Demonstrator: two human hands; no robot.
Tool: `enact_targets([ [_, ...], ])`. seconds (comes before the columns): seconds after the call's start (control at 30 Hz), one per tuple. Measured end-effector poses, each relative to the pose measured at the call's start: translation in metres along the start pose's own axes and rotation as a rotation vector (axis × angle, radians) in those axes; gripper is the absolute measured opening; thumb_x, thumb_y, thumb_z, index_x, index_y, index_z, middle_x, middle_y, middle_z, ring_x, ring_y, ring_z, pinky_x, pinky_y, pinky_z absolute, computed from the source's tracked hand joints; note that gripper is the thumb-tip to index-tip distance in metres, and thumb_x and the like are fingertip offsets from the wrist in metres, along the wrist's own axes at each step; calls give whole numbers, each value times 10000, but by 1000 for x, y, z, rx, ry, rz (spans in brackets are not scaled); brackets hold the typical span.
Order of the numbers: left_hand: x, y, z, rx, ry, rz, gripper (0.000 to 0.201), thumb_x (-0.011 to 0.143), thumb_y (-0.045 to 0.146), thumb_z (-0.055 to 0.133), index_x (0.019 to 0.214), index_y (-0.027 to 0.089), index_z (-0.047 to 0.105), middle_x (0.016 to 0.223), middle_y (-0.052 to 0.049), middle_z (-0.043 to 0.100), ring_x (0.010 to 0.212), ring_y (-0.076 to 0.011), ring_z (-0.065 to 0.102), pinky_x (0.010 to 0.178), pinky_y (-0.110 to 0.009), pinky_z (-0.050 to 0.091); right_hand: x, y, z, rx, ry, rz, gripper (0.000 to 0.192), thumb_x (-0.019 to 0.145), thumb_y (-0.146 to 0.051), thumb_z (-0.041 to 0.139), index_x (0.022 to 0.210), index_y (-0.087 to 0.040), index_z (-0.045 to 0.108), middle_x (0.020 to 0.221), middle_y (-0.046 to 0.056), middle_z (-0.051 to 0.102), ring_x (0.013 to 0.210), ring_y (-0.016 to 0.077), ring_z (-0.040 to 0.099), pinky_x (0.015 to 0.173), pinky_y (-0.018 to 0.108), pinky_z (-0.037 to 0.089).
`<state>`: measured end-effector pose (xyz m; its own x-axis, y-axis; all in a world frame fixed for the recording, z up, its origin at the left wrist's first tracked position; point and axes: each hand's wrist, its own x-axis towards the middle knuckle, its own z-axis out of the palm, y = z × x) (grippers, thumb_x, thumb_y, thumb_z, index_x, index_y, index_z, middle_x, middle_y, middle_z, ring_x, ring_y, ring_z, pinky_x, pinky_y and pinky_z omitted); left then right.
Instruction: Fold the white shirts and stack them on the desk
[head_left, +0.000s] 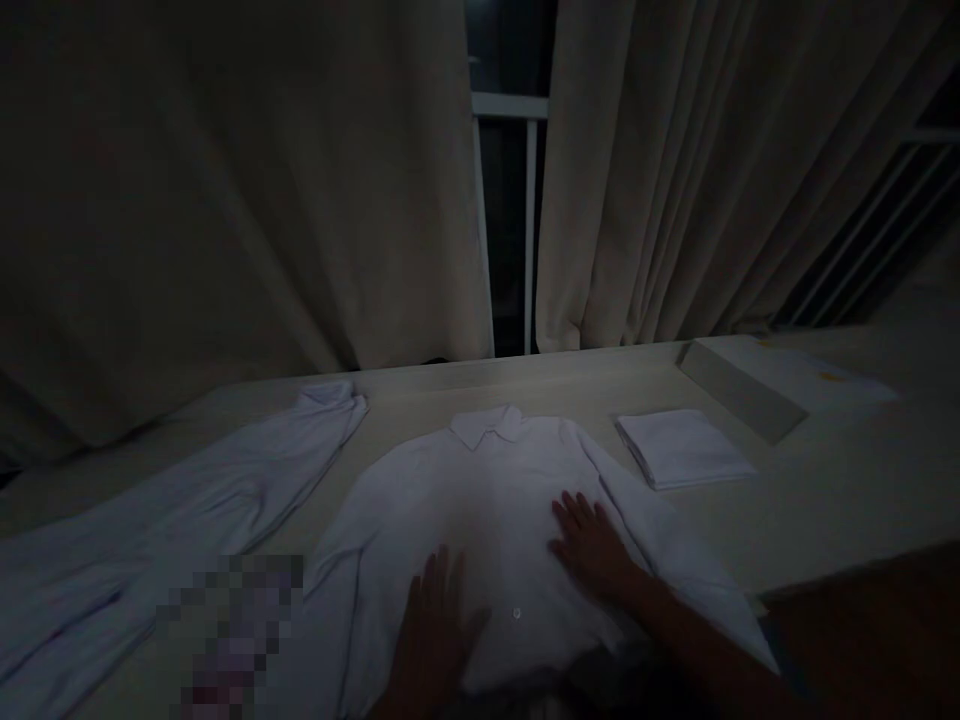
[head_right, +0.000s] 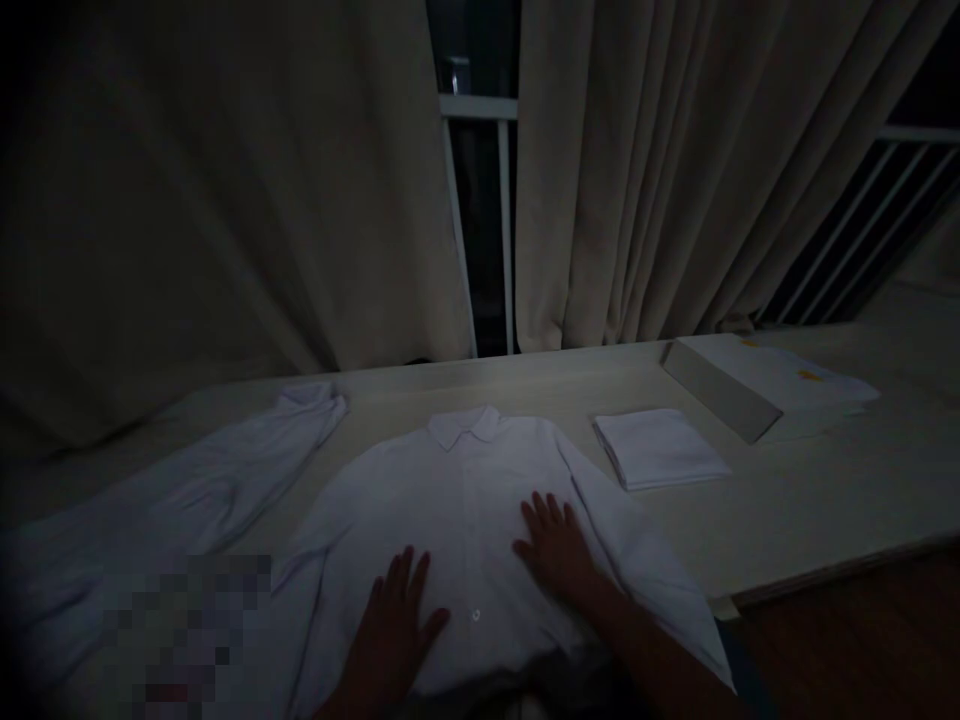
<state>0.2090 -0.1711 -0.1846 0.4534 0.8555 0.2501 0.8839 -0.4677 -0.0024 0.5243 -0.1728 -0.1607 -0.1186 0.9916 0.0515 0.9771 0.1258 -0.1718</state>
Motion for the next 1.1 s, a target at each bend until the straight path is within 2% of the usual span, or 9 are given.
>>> enact_targets([
  [0.13, -9, 6, 7, -16, -33, 18, 701, 909, 580, 343, 1504, 220, 260, 1581, -106, 203, 1457, -311, 156, 1150, -544, 204, -24, -3, 17, -6, 68, 100, 698, 950, -645, 199, 1521, -246, 249, 1586, 72, 169, 1462, 305, 70, 1145, 557, 62],
  [0.3, -7, 7, -4, -37, -70, 19, 722, 903, 622, 307, 1503, 221, 264, 1581, -110, 193, 1456, -311, 164, 1156, -540, 177, -36, -2, 14, -6, 55, 128, 728, 936, -675, 158, 1521, -251, 247, 1586, 74, 172, 1463, 295, 72, 1145, 539, 42],
  [0.5, -10, 12, -11, -46, -88, 16, 723, 907, 632, 264, 1499, 217, 274, 1579, -110, 205, 1455, -308, 171, 1158, -532, 167, -40, -3, 13, -15, 66, 126, 737, 937, -673, 131, 1524, -240, 238, 1589, 80, 161, 1464, 293, 60, 1143, 530, 20],
  [0.83, -10, 7, 0, -28, -55, 23, 715, 904, 614, 310, 1503, 226, 262, 1583, -105, 188, 1454, -320, 168, 1142, -554, 204, -42, -2, 10, 13, 80, 114, 725, 941, -664, 174, 1521, -236, 248, 1589, 76, 162, 1463, 299, 66, 1146, 530, 30],
  [0.9, -11, 6, 0, -29, -63, 13, 720, 900, 618, 317, 1497, 216, 283, 1580, -118, 192, 1451, -332, 168, 1140, -570, 202, -38, 0, 10, 23, 74, 105, 727, 935, -669, 211, 1507, -228, 295, 1581, 85, 196, 1457, 310, 104, 1145, 530, 65],
  [0.97, -7, 9, -3, -26, -80, -13, 714, 896, 614, 336, 1469, 188, 352, 1564, -146, 233, 1441, -356, 189, 1129, -594, 209, -27, 5, 6, 38, 85, 111, 705, 945, -643, 227, 1465, -196, 386, 1552, 105, 282, 1437, 300, 199, 1148, 496, 130],
  [1.03, 3, 17, -8, -25, -69, -20, 693, 902, 592, 343, 1431, 151, 420, 1552, -164, 257, 1439, -365, 194, 1132, -599, 204, -6, 17, -4, 38, 134, 146, 656, 977, -558, 196, 1417, -147, 456, 1515, 123, 358, 1406, 266, 287, 1148, 436, 186],
  [1.1, 19, 33, -11, -49, -32, 48, 665, 918, 559, 333, 1435, 147, 411, 1562, -149, 241, 1449, -340, 176, 1150, -579, 193, 23, 33, -17, 16, 165, 189, 611, 998, -428, 152, 1398, -92, 468, 1487, 145, 398, 1386, 241, 330, 1148, 403, 209],
])
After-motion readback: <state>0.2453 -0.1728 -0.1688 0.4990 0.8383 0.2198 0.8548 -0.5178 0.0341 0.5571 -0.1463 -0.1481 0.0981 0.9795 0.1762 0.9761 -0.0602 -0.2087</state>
